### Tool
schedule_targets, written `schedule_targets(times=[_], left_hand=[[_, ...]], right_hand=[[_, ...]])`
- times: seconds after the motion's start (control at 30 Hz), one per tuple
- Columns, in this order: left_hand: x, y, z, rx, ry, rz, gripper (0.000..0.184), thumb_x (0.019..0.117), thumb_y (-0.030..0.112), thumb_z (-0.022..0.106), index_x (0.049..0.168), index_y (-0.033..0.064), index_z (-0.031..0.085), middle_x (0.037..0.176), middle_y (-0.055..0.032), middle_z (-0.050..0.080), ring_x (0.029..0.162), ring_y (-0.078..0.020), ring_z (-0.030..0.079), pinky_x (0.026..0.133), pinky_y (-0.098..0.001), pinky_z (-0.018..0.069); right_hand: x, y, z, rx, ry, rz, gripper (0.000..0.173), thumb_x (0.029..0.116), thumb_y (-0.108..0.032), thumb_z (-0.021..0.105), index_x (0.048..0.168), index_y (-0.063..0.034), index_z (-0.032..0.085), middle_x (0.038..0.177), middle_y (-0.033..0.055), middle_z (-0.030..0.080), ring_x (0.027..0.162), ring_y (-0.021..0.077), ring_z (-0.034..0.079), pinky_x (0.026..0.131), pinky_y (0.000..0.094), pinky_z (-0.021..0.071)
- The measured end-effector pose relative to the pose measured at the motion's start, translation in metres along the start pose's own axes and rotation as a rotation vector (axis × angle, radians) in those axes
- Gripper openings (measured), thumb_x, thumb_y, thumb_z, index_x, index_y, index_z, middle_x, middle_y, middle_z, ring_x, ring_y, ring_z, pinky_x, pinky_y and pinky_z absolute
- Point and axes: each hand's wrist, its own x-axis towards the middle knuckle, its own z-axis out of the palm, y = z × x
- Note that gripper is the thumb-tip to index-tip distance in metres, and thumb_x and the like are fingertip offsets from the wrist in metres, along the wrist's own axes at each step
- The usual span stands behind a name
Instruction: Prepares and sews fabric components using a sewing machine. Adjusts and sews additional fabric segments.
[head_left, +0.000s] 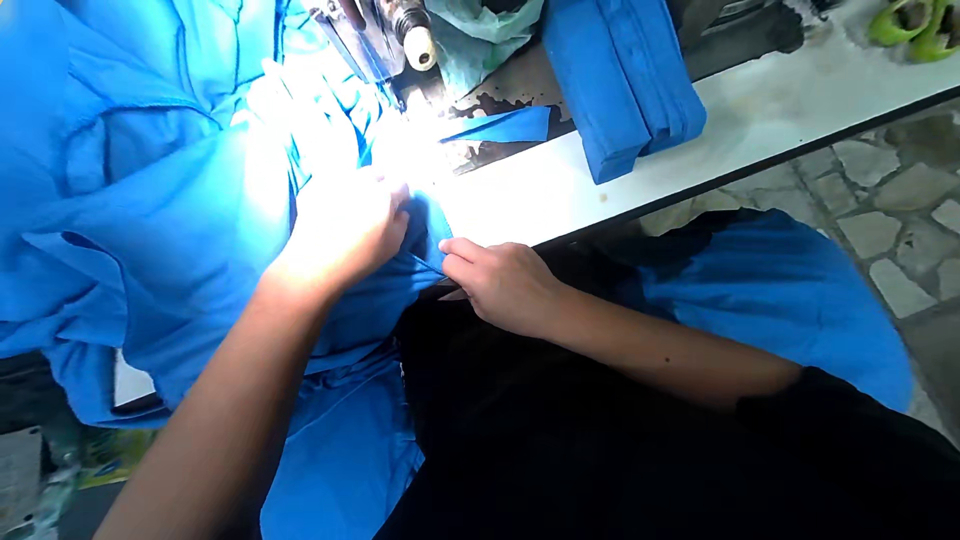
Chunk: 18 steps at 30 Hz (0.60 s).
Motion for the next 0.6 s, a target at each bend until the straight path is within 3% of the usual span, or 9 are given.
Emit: schedule_targets(times=[0.07, 0.1, 0.2, 0.27, 0.3, 0.33, 0.43, 0.5, 0.6], left_hand=[[0.0, -0.002, 0.008, -0.01, 0.051, 0.038, 0.014, 0.0948, 0.005, 0.064, 0.102, -0.0023, 0.073, 0.094, -0.0237, 0.068, 0.092, -0.0459, 0.068, 0.074, -0.0627, 0.0507], [0.001, -0.002, 0.01, 0.012, 0.037, 0.004, 0.012, 0.0938, 0.005, 0.064, 0.099, -0.003, 0.072, 0.092, -0.0239, 0.067, 0.091, -0.0463, 0.067, 0.072, -0.0625, 0.0506], [0.008, 0.004, 0.001, 0.095, -0.131, -0.231, 0.015, 0.0965, 0.009, 0.063, 0.094, -0.0053, 0.067, 0.091, -0.0252, 0.065, 0.094, -0.0472, 0.065, 0.074, -0.0638, 0.0496], [0.006, -0.004, 0.006, 0.159, -0.092, -0.204, 0.017, 0.0935, 0.01, 0.062, 0.088, -0.005, 0.064, 0.084, -0.0248, 0.064, 0.084, -0.0474, 0.067, 0.064, -0.0625, 0.0498], [0.003, -0.016, 0.016, 0.221, 0.001, -0.098, 0.015, 0.0869, 0.01, 0.059, 0.081, -0.0032, 0.062, 0.076, -0.0233, 0.063, 0.072, -0.0459, 0.067, 0.053, -0.0593, 0.0486], [0.004, -0.02, 0.019, 0.246, 0.034, -0.043, 0.015, 0.0861, 0.008, 0.057, 0.079, -0.0044, 0.063, 0.074, -0.0242, 0.063, 0.068, -0.0466, 0.068, 0.049, -0.059, 0.0479], [0.015, 0.004, 0.0, 0.261, -0.135, -0.195, 0.019, 0.0974, 0.005, 0.056, 0.087, -0.0066, 0.066, 0.085, -0.0242, 0.066, 0.085, -0.0461, 0.068, 0.062, -0.0598, 0.0491], [0.024, 0.003, -0.004, 0.236, -0.088, -0.17, 0.02, 0.0971, 0.004, 0.055, 0.083, -0.0057, 0.065, 0.081, -0.0235, 0.066, 0.083, -0.0455, 0.069, 0.063, -0.0599, 0.0495], [0.048, 0.017, -0.011, 0.032, 0.009, -0.084, 0.02, 0.1007, 0.01, 0.056, 0.098, -0.0052, 0.069, 0.097, -0.0257, 0.068, 0.093, -0.0467, 0.068, 0.075, -0.0639, 0.0504]], right_hand=[[0.002, -0.001, -0.003, 0.029, -0.032, 0.046, 0.007, 0.0868, 0.002, 0.063, 0.085, -0.0028, 0.068, 0.111, 0.0181, 0.072, 0.06, 0.0261, 0.067, 0.046, 0.0386, 0.0505], [0.004, -0.003, -0.006, 0.043, -0.076, 0.084, 0.006, 0.0861, 0.002, 0.064, 0.087, -0.0031, 0.069, 0.122, 0.0194, 0.07, 0.063, 0.0273, 0.069, 0.048, 0.0403, 0.0519], [0.017, -0.008, -0.021, 0.068, -0.287, 0.201, 0.01, 0.0945, -0.003, 0.061, 0.097, -0.005, 0.07, 0.143, 0.0185, 0.059, 0.07, 0.0304, 0.071, 0.055, 0.0446, 0.0543], [0.022, -0.008, -0.026, 0.057, -0.348, 0.21, 0.012, 0.0984, -0.006, 0.058, 0.102, -0.0068, 0.07, 0.141, 0.0175, 0.06, 0.071, 0.0292, 0.07, 0.056, 0.0433, 0.054], [0.022, -0.006, -0.026, 0.058, -0.329, 0.196, 0.012, 0.0982, -0.006, 0.058, 0.101, -0.0063, 0.07, 0.135, 0.0175, 0.063, 0.07, 0.029, 0.07, 0.055, 0.0432, 0.0538], [0.023, -0.005, -0.028, 0.061, -0.321, 0.187, 0.012, 0.0984, -0.006, 0.058, 0.1, -0.0057, 0.07, 0.131, 0.0174, 0.066, 0.071, 0.0295, 0.07, 0.055, 0.0437, 0.0538], [0.031, -0.006, -0.04, 0.066, -0.384, 0.203, 0.014, 0.0999, -0.008, 0.057, 0.105, -0.0051, 0.07, 0.124, 0.0171, 0.068, 0.082, 0.0314, 0.072, 0.062, 0.0459, 0.0547], [0.037, -0.009, -0.048, 0.059, -0.471, 0.247, 0.015, 0.1023, -0.011, 0.056, 0.109, -0.0062, 0.069, 0.127, 0.0169, 0.066, 0.086, 0.0311, 0.071, 0.066, 0.0463, 0.0546], [0.037, -0.012, -0.045, 0.045, -0.557, 0.296, 0.02, 0.1058, -0.012, 0.05, 0.114, -0.0071, 0.067, 0.133, 0.0193, 0.06, 0.081, 0.0331, 0.069, 0.064, 0.0473, 0.0533]])
